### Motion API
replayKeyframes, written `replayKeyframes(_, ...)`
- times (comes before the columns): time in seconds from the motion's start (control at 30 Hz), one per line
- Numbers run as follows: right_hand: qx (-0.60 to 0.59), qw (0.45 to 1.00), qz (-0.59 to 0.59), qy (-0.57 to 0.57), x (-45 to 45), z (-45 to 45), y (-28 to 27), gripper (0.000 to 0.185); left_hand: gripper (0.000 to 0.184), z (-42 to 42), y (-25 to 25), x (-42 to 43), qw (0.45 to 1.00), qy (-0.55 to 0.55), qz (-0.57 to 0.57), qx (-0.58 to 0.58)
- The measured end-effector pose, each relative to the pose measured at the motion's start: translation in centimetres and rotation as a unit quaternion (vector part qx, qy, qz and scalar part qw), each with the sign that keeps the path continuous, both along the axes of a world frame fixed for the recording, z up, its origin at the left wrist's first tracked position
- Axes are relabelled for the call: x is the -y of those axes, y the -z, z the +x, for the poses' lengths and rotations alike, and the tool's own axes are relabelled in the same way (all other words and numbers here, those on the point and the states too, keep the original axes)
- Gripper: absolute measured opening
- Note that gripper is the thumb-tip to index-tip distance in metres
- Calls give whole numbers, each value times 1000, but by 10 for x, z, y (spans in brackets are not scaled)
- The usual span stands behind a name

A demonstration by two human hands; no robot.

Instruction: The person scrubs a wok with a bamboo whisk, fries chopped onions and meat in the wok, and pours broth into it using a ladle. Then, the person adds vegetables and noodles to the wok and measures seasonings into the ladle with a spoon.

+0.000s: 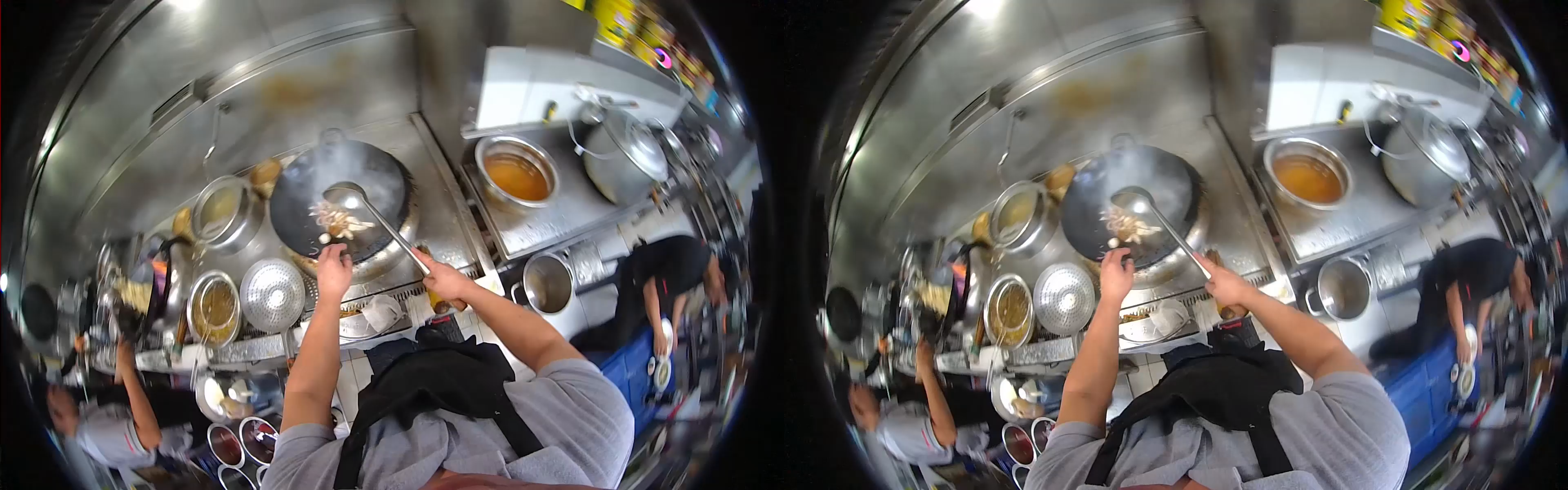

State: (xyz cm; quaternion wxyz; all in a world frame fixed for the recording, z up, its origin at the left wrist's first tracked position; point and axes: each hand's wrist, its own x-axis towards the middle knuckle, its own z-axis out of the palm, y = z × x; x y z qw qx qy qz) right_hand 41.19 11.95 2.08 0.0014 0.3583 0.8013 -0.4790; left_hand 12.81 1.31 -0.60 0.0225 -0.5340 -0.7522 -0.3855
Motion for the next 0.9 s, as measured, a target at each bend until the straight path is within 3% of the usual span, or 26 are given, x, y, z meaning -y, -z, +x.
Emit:
replayKeyframes(0.03, 74, 986, 147, -21, 7, 7, -1, 90, 21, -7, 7, 1, 1000, 6, -11, -9)
replayKeyframes(0.1, 156, 961, 229, 0, 3, 30, -1, 90, 18, -19, 24, 2, 989, 6, -142, -44)
replayKeyframes(0.17, 170, 968, 180, 43, 3, 56, -9, 90, 18, -26, 38, 5, 984, 27, -107, -141)
replayKeyframes(0.23, 114, 975, 186, 40, 27, 75, -21, 89, 18, -9, -15, 14, 977, 36, -198, -65)
replayKeyframes(0.3, 49, 983, 167, 67, 69, 101, -56, 88, 21, 7, -35, 40, 993, 86, 24, -78)
replayKeyframes(0.37, 55, 983, 126, 122, 99, 123, -82, 88, 26, 12, -57, 49, 995, 70, -42, -52)
replayKeyframes(0.43, -31, 976, 134, 170, 124, 139, -65, 87, 30, 10, -69, 32, 988, 105, -101, 49)
replayKeyframes(0.47, -43, 971, 112, 205, 133, 146, -50, 86, 31, -14, -44, 23, 986, 141, -70, 47)
replayKeyframes(0.5, -68, 962, 144, 223, 140, 159, -28, 85, 30, 1, -65, 35, 989, 121, -67, -54)
replayKeyframes(0.57, -114, 954, 100, 260, 171, 194, -44, 86, 32, 27, -74, 53, 996, 81, 8, -20)
replayKeyframes(0.63, -130, 947, 18, 294, 189, 232, -30, 88, 34, 15, -75, 38, 996, 43, -77, -33)
replayKeyframes(0.67, -155, 933, -88, 314, 199, 247, -40, 87, 35, 5, -63, 23, 996, 53, -63, -18)
replayKeyframes(0.77, -212, 891, -178, 361, 222, 295, -25, 86, 35, -6, 1, 17, 992, 107, -59, 15)
replayKeyframes(0.83, -215, 879, -181, 385, 234, 326, -28, 87, 37, 25, 6, 46, 992, 47, -99, -68)
replayKeyframes(0.9, -208, 853, -212, 428, 251, 356, -11, 84, 40, 59, 0, 84, 994, 63, -73, -43)
